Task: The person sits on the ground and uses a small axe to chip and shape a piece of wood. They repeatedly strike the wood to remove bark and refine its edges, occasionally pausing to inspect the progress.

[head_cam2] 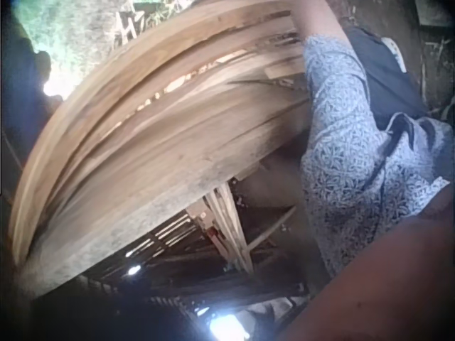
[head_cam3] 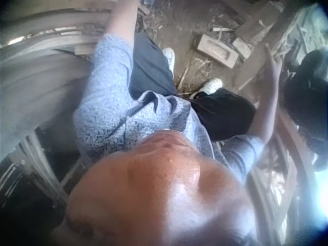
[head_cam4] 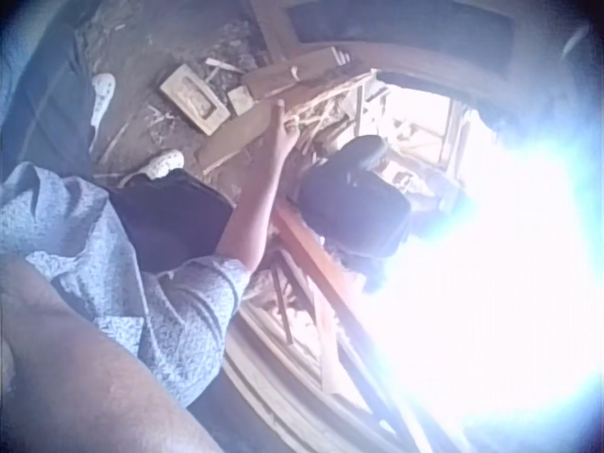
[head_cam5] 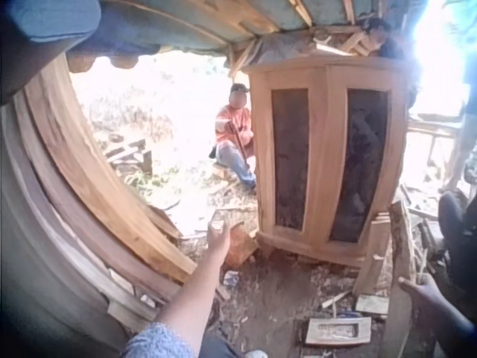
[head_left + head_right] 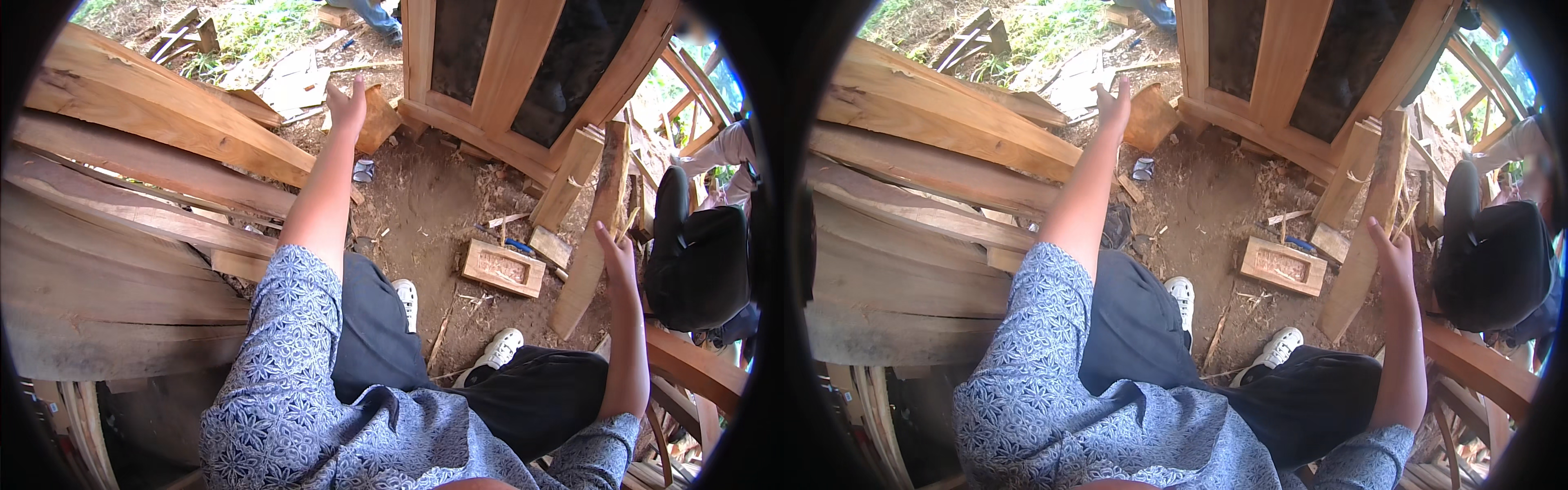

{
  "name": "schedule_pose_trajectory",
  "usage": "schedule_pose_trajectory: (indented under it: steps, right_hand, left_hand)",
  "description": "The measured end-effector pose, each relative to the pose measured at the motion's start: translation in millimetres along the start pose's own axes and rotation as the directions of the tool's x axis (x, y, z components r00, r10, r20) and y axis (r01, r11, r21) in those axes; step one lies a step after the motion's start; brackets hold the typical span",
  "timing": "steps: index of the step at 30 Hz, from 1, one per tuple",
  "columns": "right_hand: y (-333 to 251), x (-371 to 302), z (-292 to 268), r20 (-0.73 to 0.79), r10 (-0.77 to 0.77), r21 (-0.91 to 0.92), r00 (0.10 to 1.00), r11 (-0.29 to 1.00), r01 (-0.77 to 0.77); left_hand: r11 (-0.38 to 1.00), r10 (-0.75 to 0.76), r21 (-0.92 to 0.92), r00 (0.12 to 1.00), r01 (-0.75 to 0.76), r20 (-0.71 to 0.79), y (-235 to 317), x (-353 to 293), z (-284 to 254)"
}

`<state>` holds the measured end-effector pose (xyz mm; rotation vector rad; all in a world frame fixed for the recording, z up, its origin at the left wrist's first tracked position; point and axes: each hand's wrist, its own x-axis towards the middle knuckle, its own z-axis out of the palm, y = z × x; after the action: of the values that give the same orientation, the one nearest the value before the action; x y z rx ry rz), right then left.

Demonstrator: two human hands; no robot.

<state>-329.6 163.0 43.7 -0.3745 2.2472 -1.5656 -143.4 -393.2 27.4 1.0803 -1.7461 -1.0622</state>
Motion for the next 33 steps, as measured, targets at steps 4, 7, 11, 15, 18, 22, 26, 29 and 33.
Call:
schedule_pose_trajectory:
  steps: [4, 7, 11, 15, 18, 22, 26, 29, 33]
  right_hand:
    - [-10.9, 0.8, 10.3, -0.018, 0.043, 0.079, 0.999, 0.996, -0.041]
    - [-13.5, 8.5, 25.0, -0.031, 0.051, 0.099, 0.998, 0.994, -0.048]
    - [-15.7, 18.9, 32.2, 0.038, 0.122, 0.083, 0.992, 0.989, -0.124]
    - [-22.5, 20.3, 44.9, 0.039, 0.073, 0.142, 0.997, 0.987, -0.078]
    - [-24.6, 18.4, 43.3, 0.02, 0.097, 0.111, 0.995, 0.989, -0.099]
    - [-24.4, 14.8, 37.6, 0.08, 0.062, 0.175, 0.995, 0.982, -0.075]
    - [-36.8, 7.5, 44.0, 0.075, 0.099, 0.181, 0.992, 0.977, -0.111]
    - [-22.5, 18.8, 47.6, 0.091, 0.147, 0.109, 0.985, 0.982, -0.157]
    - [-19.0, 23.4, 71.5, 0.16, 0.196, 0.106, 0.967, 0.971, -0.215]
  left_hand:
    - [0.998, 0.024, 0.055, 0.999, -0.022, -0.027, -0.9, 36.2, 2.2]
    - [0.999, 0.037, 0.014, 0.996, -0.036, -0.084, 7.6, 76.6, -2.3]
    - [0.999, 0.044, 0.012, 0.988, -0.042, -0.151, 34.2, 105.0, -4.2]
    - [0.991, 0.131, 0.028, 0.975, -0.128, -0.178, 60.9, 106.5, -4.8]
    - [0.987, 0.143, 0.093, 0.976, -0.128, -0.165, 69.0, 104.6, -2.9]
    - [0.979, 0.148, 0.161, 0.976, -0.122, -0.16, 67.8, 111.1, -6.8]
    - [0.986, 0.097, 0.149, 0.987, -0.078, -0.129, 58.5, 107.8, 3.3]
    - [0.986, 0.056, 0.163, 0.992, -0.037, -0.113, 60.1, 106.2, 14.6]
    - [0.974, 0.119, 0.206, 0.987, -0.096, -0.104, 58.7, 112.0, 34.4]
